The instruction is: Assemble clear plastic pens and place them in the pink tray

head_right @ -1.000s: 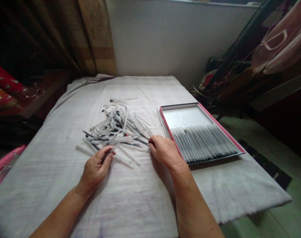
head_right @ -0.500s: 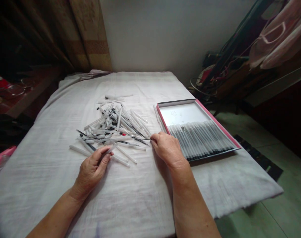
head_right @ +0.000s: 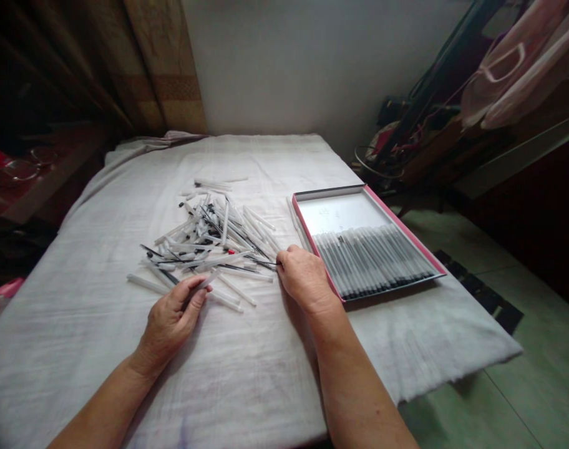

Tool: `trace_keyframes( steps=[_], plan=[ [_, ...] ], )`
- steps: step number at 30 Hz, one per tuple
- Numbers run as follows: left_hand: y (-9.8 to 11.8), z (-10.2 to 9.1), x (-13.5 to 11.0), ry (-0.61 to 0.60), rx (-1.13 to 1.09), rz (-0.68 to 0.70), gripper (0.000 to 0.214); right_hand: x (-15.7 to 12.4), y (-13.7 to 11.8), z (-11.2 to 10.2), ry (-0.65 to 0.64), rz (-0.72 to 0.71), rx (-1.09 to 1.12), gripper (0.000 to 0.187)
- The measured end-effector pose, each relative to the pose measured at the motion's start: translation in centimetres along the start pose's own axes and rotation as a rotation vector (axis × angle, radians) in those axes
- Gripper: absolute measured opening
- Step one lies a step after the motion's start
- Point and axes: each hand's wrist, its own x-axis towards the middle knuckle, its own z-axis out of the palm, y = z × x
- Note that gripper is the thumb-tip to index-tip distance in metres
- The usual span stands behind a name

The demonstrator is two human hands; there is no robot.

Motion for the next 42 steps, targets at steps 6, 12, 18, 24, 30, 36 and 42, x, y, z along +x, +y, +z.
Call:
trace_keyframes(
  steps=[6,12,18,24,30,36,42],
  plan=[
    [0.2,-0.1,0.2,0.023,-0.001,0.053,0.019,-0.1,1.8,-0.3,0.179,0.047,0.285,0.018],
    [0.3,0.2,0.2,0.007,-0.043,0.053,0.019,-0.5,-2.3,-0.5,0.195,-0.013,1.338,0.022],
    [0.4,0.2,-0.1,-0.031,-0.089,0.003,0.022,-1.3,-5.7,-0.6,0.107,0.017,1.652,0.028],
    [0.5,0.3,0.0,-0.039,-0.099,-0.014,0.022,-1.4,-5.9,-0.2,0.090,-0.019,1.633,0.023],
    [0.7,0.2,0.0,-0.041,-0.124,-0.017,0.022,-1.6,-6.2,0.5,0.102,-0.091,1.608,0.015],
    [0.9,0.1,-0.2,-0.045,-0.252,-0.098,0.023,-1.7,-5.8,0.7,0.087,-0.243,1.424,0.019],
    [1.4,-0.5,0.1,0.043,-0.450,-0.284,0.025,-0.3,-2.2,1.2,0.386,-0.112,1.177,0.023]
  ],
)
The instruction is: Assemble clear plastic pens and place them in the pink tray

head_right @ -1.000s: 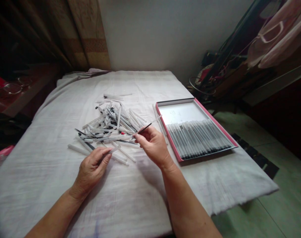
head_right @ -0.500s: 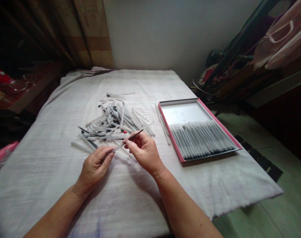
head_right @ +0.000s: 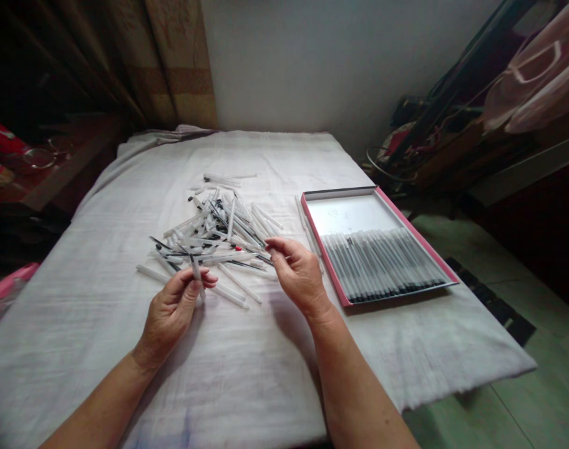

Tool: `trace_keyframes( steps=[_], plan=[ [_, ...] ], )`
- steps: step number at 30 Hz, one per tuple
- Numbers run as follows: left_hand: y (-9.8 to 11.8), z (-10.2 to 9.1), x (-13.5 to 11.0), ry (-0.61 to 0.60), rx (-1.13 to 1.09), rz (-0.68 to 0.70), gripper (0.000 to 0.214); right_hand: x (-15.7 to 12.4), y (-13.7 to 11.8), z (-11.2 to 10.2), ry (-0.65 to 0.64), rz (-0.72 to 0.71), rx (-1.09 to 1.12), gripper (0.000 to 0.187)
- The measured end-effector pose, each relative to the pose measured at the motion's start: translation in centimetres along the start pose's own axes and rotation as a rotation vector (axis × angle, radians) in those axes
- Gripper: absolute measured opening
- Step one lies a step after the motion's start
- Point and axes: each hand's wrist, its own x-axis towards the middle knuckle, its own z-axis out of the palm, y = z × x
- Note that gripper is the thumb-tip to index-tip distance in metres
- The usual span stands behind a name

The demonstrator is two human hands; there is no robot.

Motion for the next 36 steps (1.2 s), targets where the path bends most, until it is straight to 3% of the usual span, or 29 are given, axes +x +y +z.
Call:
trace_keyframes(
  steps=[3,6,9,20,26,31,36],
  plan=[
    [0.0,0.0,0.0,0.017,-0.015,0.010,0.025,0.3,1.0,-0.2,-0.081,-0.086,-0.315,0.023],
    [-0.3,0.1,-0.1,0.023,-0.008,-0.001,0.026,0.1,1.0,0.5,-0.242,-0.082,-0.599,0.026],
    [-0.6,0.0,-0.1,0.038,-0.005,-0.037,0.028,0.0,0.7,1.3,-0.308,-0.065,-0.787,0.024],
    [-0.5,0.0,0.3,0.010,0.050,-0.042,0.027,0.5,0.5,1.7,-0.323,-0.005,-0.897,0.022],
    [-0.9,-0.1,0.3,0.020,0.151,0.016,0.026,0.4,0.7,1.5,-0.248,-0.002,-0.796,0.021],
    [-0.8,-0.2,0.4,0.002,0.237,0.104,0.024,0.1,0.8,1.4,-0.146,0.021,-0.316,0.023],
    [-1.0,-0.1,0.3,-0.020,0.303,0.197,0.023,-0.1,0.5,1.3,-0.225,0.039,0.022,0.035]
  ],
)
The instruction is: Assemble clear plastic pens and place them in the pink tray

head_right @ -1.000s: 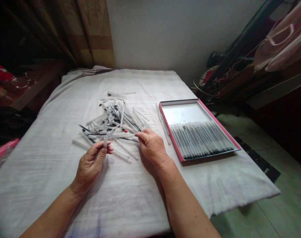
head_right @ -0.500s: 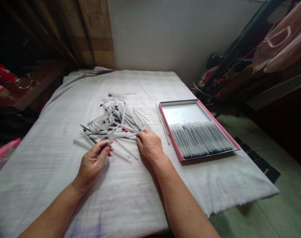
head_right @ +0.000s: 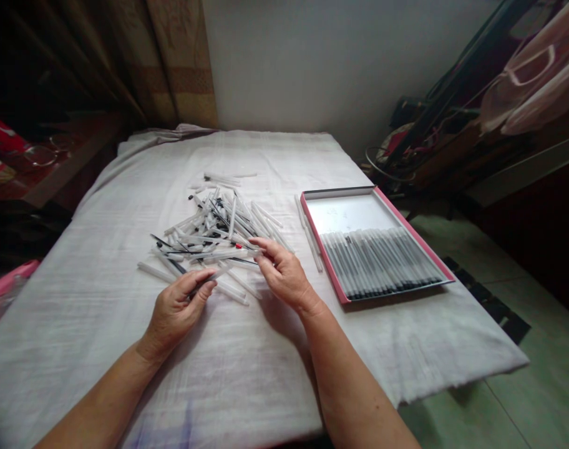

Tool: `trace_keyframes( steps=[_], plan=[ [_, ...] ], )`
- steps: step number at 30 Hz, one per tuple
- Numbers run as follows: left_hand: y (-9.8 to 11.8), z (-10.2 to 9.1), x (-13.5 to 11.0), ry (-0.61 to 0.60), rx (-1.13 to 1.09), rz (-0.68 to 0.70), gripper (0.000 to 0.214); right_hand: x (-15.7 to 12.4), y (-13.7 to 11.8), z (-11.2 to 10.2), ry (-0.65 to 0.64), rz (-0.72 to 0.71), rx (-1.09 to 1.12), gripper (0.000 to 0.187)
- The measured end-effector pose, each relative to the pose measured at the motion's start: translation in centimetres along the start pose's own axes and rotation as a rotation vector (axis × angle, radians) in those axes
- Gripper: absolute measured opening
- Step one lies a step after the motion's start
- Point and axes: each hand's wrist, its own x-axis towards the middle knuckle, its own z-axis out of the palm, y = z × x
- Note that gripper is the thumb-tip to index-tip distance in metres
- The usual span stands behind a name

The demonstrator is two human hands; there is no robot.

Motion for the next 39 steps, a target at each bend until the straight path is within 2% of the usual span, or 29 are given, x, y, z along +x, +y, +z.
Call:
trace_keyframes(
  steps=[7,12,18,21,25,30,34,39],
  plan=[
    [0.0,0.1,-0.2,-0.016,0.044,0.054,0.022,-0.1,-0.8,0.1,-0.073,0.024,0.092,0.027],
    [0.1,0.0,0.0,-0.015,0.007,0.018,0.023,-0.3,-0.5,0.3,-0.081,0.022,0.092,0.020],
    [0.0,-0.3,0.1,-0.014,-0.067,-0.124,0.026,-0.3,0.4,0.4,0.051,-0.033,-0.278,0.015],
    [0.2,-0.6,0.3,0.007,-0.127,-0.229,0.027,-0.2,0.8,0.3,0.092,-0.080,-0.459,0.019],
    [0.3,-0.8,0.8,0.098,-0.366,-0.361,0.029,-0.1,1.1,0.1,0.124,-0.065,-0.612,0.025],
    [-0.1,-1.2,1.6,0.268,-0.650,-0.526,0.034,0.0,1.2,0.3,0.175,-0.098,-0.649,0.024],
    [-0.6,-1.4,1.8,0.321,-0.713,-0.540,0.038,1.0,0.3,0.9,0.104,-0.145,-0.713,0.022],
    [-0.8,-1.5,1.9,0.332,-0.676,-0.509,0.039,3.6,-1.7,2.5,-0.105,-0.070,-0.928,0.026]
  ],
)
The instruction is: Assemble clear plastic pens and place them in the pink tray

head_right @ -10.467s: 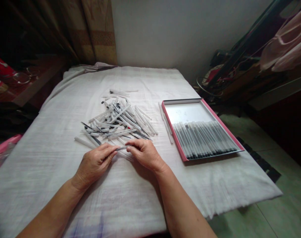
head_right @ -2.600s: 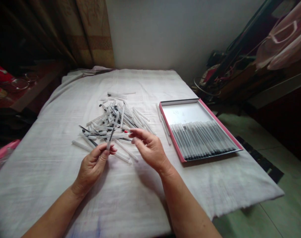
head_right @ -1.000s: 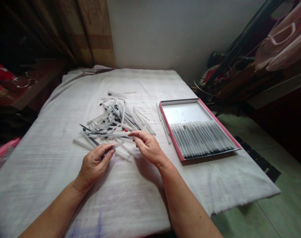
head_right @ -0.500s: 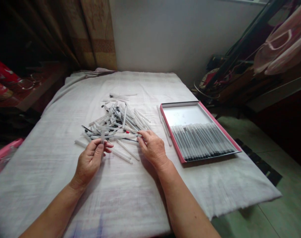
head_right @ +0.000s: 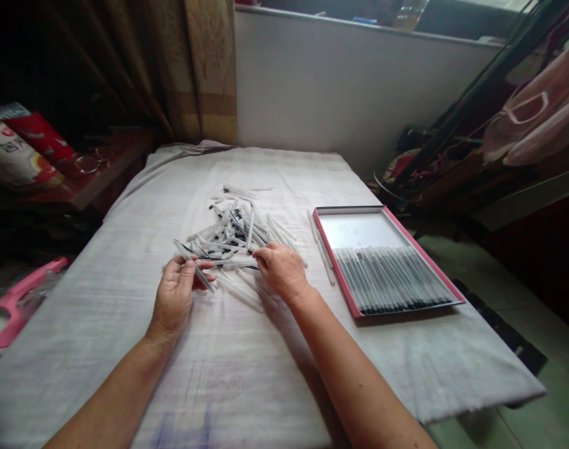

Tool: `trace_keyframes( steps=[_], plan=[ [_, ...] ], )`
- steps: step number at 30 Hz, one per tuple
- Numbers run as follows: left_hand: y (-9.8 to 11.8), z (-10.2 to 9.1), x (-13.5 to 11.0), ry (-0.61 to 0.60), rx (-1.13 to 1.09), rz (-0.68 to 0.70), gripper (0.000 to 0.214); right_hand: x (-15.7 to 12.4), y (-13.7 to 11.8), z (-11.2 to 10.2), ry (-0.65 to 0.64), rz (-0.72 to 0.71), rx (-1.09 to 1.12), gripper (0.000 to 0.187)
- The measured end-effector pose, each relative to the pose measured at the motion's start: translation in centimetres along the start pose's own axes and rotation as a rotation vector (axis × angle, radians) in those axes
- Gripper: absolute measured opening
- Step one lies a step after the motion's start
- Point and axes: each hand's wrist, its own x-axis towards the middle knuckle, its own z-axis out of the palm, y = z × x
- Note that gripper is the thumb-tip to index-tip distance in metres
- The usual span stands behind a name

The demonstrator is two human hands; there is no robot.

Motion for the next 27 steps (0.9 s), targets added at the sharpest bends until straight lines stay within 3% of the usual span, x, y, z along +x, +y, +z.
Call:
trace_keyframes(
  steps=[10,16,21,27],
  plan=[
    [-0.7,-0.2,0.1,-0.019,0.052,0.002,0.037,4.0,-2.3,0.3,-0.196,0.019,-0.254,0.031],
    [-0.7,0.1,0.0,-0.050,0.079,0.012,0.038,4.6,-2.3,0.5,-0.185,-0.015,-0.242,0.030],
    [-0.9,0.1,-0.3,-0.081,0.138,0.057,0.033,3.1,-0.8,0.2,-0.059,0.017,-0.036,0.022],
    [-1.3,0.0,-0.8,-0.134,0.306,0.164,0.029,-0.3,1.0,0.2,0.142,0.044,0.506,0.014]
  ],
)
